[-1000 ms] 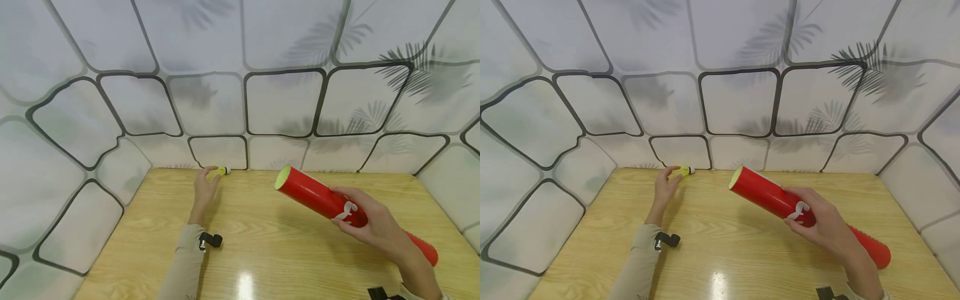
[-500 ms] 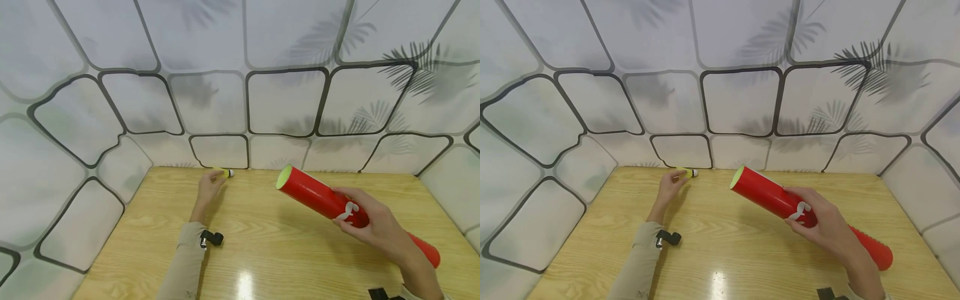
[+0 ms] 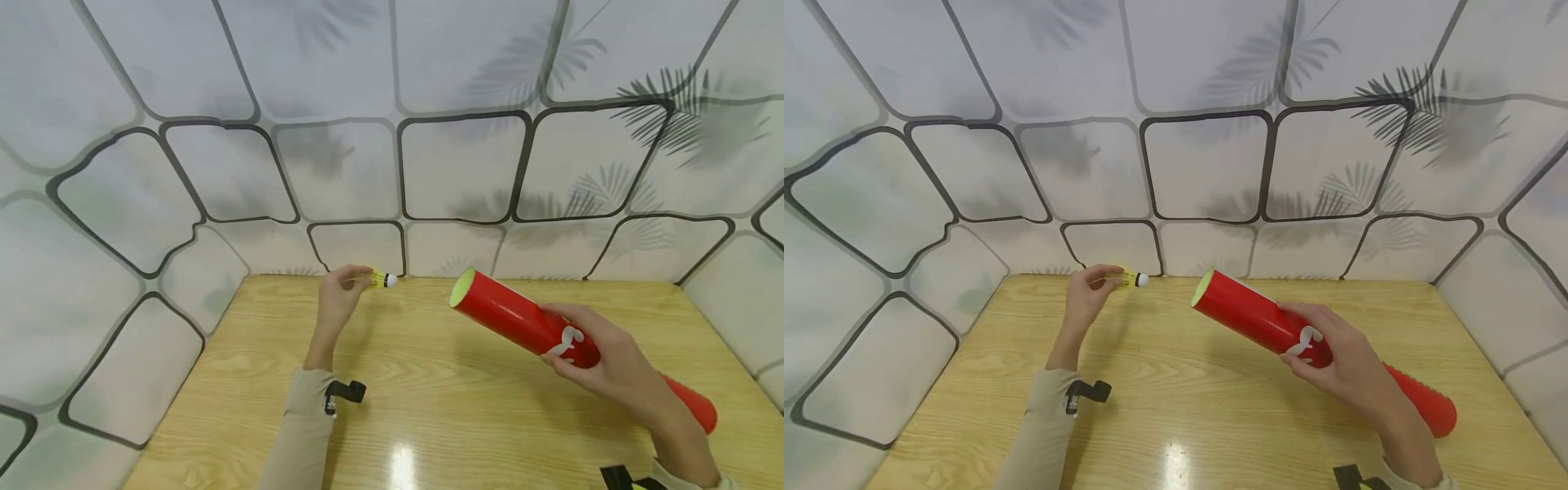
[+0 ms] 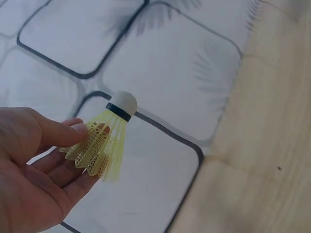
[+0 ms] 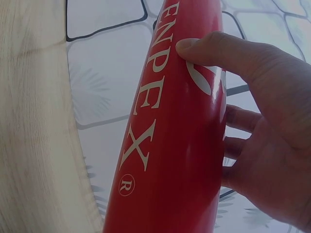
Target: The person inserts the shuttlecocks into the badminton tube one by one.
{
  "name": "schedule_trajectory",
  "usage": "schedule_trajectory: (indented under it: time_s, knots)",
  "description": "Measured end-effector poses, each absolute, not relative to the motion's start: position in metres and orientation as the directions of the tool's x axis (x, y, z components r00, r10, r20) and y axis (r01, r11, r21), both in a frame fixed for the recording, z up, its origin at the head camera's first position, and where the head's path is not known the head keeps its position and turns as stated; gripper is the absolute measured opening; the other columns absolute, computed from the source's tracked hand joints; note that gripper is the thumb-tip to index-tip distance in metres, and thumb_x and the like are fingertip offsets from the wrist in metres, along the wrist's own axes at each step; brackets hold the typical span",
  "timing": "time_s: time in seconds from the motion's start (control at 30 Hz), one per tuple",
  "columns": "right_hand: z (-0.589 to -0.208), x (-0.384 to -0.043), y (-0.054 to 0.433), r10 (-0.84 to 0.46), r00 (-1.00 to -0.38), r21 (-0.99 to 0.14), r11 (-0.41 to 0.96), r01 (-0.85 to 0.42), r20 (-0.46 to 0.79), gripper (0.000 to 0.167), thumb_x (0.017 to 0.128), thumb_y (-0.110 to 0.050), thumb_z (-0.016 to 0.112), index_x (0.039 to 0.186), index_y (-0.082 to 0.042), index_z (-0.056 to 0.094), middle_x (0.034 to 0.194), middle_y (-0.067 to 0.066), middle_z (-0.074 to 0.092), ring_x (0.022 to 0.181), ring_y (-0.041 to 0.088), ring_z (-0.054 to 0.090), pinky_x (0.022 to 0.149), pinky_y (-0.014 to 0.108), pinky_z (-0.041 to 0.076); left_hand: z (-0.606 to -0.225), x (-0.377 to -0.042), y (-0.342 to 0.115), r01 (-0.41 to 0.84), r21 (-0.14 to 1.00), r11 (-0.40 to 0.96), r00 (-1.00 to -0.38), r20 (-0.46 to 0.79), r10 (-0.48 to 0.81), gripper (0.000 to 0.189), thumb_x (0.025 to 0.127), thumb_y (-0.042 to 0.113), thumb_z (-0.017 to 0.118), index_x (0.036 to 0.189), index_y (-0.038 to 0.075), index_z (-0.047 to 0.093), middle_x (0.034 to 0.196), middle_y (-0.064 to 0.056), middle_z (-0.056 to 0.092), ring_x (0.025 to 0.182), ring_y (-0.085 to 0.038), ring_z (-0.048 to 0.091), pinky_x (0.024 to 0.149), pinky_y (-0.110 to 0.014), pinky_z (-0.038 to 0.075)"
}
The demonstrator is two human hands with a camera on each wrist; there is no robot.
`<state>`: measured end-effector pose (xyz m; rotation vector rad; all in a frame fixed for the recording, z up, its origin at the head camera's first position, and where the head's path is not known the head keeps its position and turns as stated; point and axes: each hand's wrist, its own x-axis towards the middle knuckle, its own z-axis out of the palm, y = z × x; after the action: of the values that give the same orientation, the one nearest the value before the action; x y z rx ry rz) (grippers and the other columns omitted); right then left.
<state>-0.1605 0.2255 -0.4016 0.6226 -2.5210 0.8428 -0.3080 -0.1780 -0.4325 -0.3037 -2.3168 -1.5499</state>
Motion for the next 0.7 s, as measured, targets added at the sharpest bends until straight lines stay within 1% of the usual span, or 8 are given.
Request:
schedule_trajectory:
  time_s: [0.1, 0.17, 0.23, 0.3, 0.4, 0.47, 0.6, 0.7]
  knots:
    - [-0.402, -0.160, 0.225, -0.275, -0.819, -0.457, 0.720, -0.523, 0.503, 0.082, 0.071, -0.003, 0.093, 0.143, -0.024, 0.058, 0.128, -0.006, 0.062, 0.101, 0.006, 0.055, 0.074, 0.022, 0.057, -0.422, -0.301, -0.178, 0.419, 0.832, 0.364, -0.896, 0.443, 0.019, 0.015, 0.092, -0.003, 0.074, 0.106, -0.001, 0.077, 0.106, -0.016, 0.075, 0.092, -0.033, 0.073, 0.082, -0.033, 0.059]
    - [-0.401, -0.160, 0.225, -0.270, -0.823, -0.461, 0.721, -0.517, 0.500, 0.082, 0.071, -0.003, 0.093, 0.142, -0.024, 0.058, 0.128, -0.007, 0.061, 0.101, 0.006, 0.055, 0.073, 0.024, 0.058, -0.416, -0.296, -0.177, 0.452, 0.824, 0.340, -0.881, 0.471, 0.030, 0.014, 0.092, -0.003, 0.073, 0.106, -0.002, 0.076, 0.104, -0.017, 0.075, 0.089, -0.035, 0.072, 0.078, -0.026, 0.057]
    - [-0.401, -0.160, 0.226, -0.270, -0.823, -0.460, 0.723, -0.515, 0.499, 0.082, 0.071, -0.004, 0.093, 0.143, -0.023, 0.058, 0.128, -0.006, 0.062, 0.101, 0.007, 0.055, 0.073, 0.024, 0.058, -0.411, -0.292, -0.177, 0.488, 0.817, 0.306, -0.864, 0.502, 0.039, 0.014, 0.092, -0.005, 0.073, 0.106, -0.004, 0.076, 0.102, -0.020, 0.075, 0.086, -0.040, 0.071, 0.073, -0.021, 0.055]
    - [-0.400, -0.160, 0.226, -0.267, -0.826, -0.460, 0.726, -0.511, 0.496, 0.081, 0.072, -0.005, 0.093, 0.143, -0.023, 0.058, 0.128, -0.005, 0.062, 0.102, 0.009, 0.056, 0.074, 0.025, 0.058, -0.405, -0.288, -0.177, 0.512, 0.812, 0.280, -0.852, 0.523, 0.040, 0.015, 0.092, -0.006, 0.072, 0.106, -0.005, 0.075, 0.102, -0.021, 0.074, 0.085, -0.041, 0.071, 0.073, -0.018, 0.054]
    - [-0.399, -0.160, 0.227, -0.274, -0.824, -0.456, 0.725, -0.516, 0.496, 0.081, 0.073, -0.007, 0.093, 0.144, -0.021, 0.057, 0.129, -0.002, 0.063, 0.103, 0.012, 0.057, 0.075, 0.025, 0.058, -0.398, -0.282, -0.178, 0.531, 0.808, 0.255, -0.840, 0.541, 0.036, 0.015, 0.091, -0.009, 0.071, 0.106, -0.006, 0.074, 0.103, -0.022, 0.074, 0.085, -0.042, 0.070, 0.072, -0.017, 0.054]
    - [-0.399, -0.159, 0.228, -0.275, -0.821, -0.455, 0.723, -0.519, 0.501, 0.080, 0.073, -0.008, 0.093, 0.143, -0.020, 0.057, 0.129, -0.001, 0.063, 0.103, 0.013, 0.057, 0.075, 0.025, 0.058, -0.393, -0.278, -0.178, 0.535, 0.810, 0.241, -0.838, 0.544, 0.033, 0.015, 0.091, -0.010, 0.071, 0.106, -0.007, 0.074, 0.104, -0.022, 0.074, 0.086, -0.041, 0.071, 0.075, -0.017, 0.055]
    - [-0.400, -0.159, 0.228, -0.275, -0.811, -0.450, 0.719, -0.530, 0.516, 0.080, 0.072, -0.006, 0.093, 0.143, -0.021, 0.058, 0.128, -0.003, 0.063, 0.102, 0.008, 0.056, 0.074, 0.025, 0.058, -0.385, -0.270, -0.178, 0.552, 0.807, 0.208, -0.828, 0.560, 0.028, 0.016, 0.091, -0.011, 0.070, 0.107, -0.007, 0.073, 0.105, -0.023, 0.073, 0.089, -0.040, 0.071, 0.079, -0.020, 0.057]
    - [-0.400, -0.159, 0.228, -0.277, -0.807, -0.449, 0.715, -0.536, 0.522, 0.080, 0.072, -0.006, 0.093, 0.143, -0.020, 0.058, 0.127, -0.003, 0.063, 0.102, 0.005, 0.055, 0.074, 0.025, 0.058, -0.378, -0.263, -0.177, 0.568, 0.797, 0.207, -0.817, 0.576, 0.023, 0.017, 0.090, -0.011, 0.071, 0.106, -0.006, 0.073, 0.104, -0.022, 0.074, 0.087, -0.034, 0.072, 0.077, -0.021, 0.057]
